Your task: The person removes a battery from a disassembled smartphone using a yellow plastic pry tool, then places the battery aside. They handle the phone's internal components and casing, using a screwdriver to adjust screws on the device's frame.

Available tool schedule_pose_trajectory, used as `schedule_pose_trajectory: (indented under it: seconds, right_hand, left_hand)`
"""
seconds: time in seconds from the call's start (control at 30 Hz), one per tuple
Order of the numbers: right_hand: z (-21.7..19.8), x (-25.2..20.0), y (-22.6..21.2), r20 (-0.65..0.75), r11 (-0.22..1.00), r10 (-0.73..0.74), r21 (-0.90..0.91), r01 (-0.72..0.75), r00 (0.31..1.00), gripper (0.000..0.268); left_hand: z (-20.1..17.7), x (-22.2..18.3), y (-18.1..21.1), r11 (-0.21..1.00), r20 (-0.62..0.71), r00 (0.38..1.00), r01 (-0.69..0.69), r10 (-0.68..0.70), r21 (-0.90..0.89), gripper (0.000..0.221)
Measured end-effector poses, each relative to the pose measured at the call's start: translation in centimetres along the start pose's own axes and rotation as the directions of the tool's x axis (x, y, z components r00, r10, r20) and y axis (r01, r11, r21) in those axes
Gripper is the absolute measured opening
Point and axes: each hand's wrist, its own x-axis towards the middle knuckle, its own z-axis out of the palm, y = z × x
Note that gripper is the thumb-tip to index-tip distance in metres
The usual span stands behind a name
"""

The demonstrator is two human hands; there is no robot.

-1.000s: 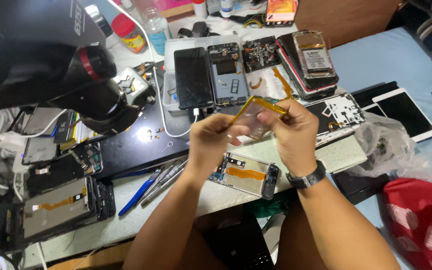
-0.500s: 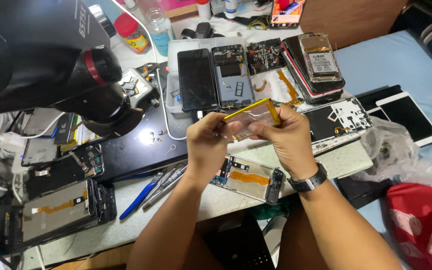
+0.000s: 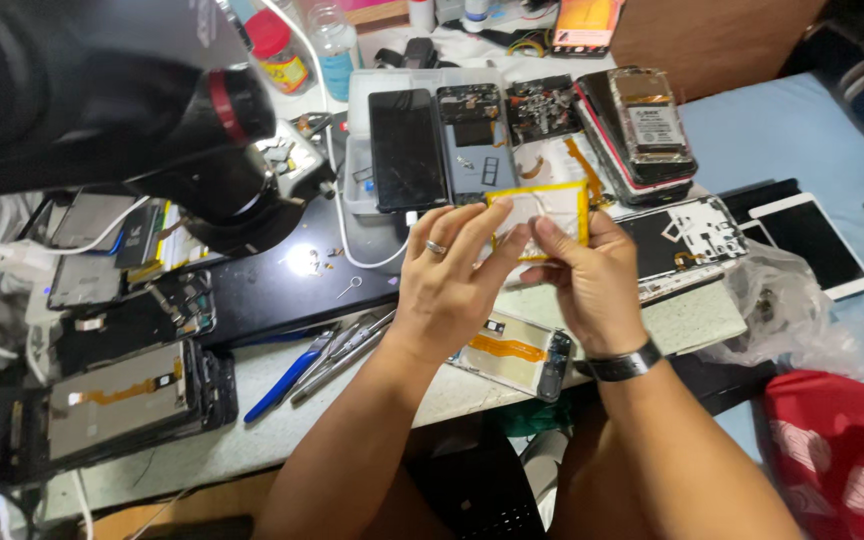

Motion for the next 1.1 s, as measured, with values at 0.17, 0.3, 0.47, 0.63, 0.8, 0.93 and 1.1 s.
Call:
schedule_pose_trajectory:
  seconds: [0.17, 0.3, 0.47, 0.63, 0.8, 0.93, 1.1]
  right_hand:
    - [-1.3, 0.1, -0.7, 0.211, 0.976, -0.157, -0.118, 0.185, 0.965, 0.024]
    - [-2.2, 1.3, 0.3, 0.143, 0.940, -0.215, -0.238, 0.244, 0.966, 0.036]
    - [-2.8, 2.0, 1.8, 0.119, 0.998, -0.027, -0.052, 0.034, 0.993, 0.028]
    - [-2.7, 2.0, 1.5, -0.022, 0.996, 0.011, 0.088, -0.009, 1.000, 0.019]
    - [-2.4, 1.6, 1.1, 0.010, 0.978, -0.057, 0.203, 0.053, 0.998, 0.017]
    - [-2.4, 1.8, 1.6, 0.018, 0.972, -0.140, 0.192, 0.134, 0.990, 0.013]
    - [-2.3, 1.8, 1.6, -0.004, 0.967, -0.166, 0.198, 0.163, 0.986, 0.012]
  left_hand:
    - [1.8, -1.7, -1.4, 0.877, -0.061, 0.929, 0.320, -0.364, -0.359, 0.023]
    - [4.0, -2.5, -3.3, 0.152, 0.367, 0.586, 0.653, -0.723, -0.742, 0.017]
    - [5.3, -3.3, -3.3, -0.095, 0.590, 0.505, 0.704, -0.630, -0.704, 0.024]
    - [5.4, -3.0, -2.3, -0.013, 0.610, 0.542, 0.742, -0.578, -0.671, 0.023]
    - [4.6, -3.1, -1.8, 0.107, 0.575, 0.640, 0.711, -0.510, -0.695, 0.020]
    - [4.3, -3.3, -1.6, 0.068, 0.606, 0.640, 0.712, -0.473, -0.699, 0.018]
    - [4.5, -2.8, -1.4, -0.037, 0.610, 0.637, 0.677, -0.470, -0.735, 0.019]
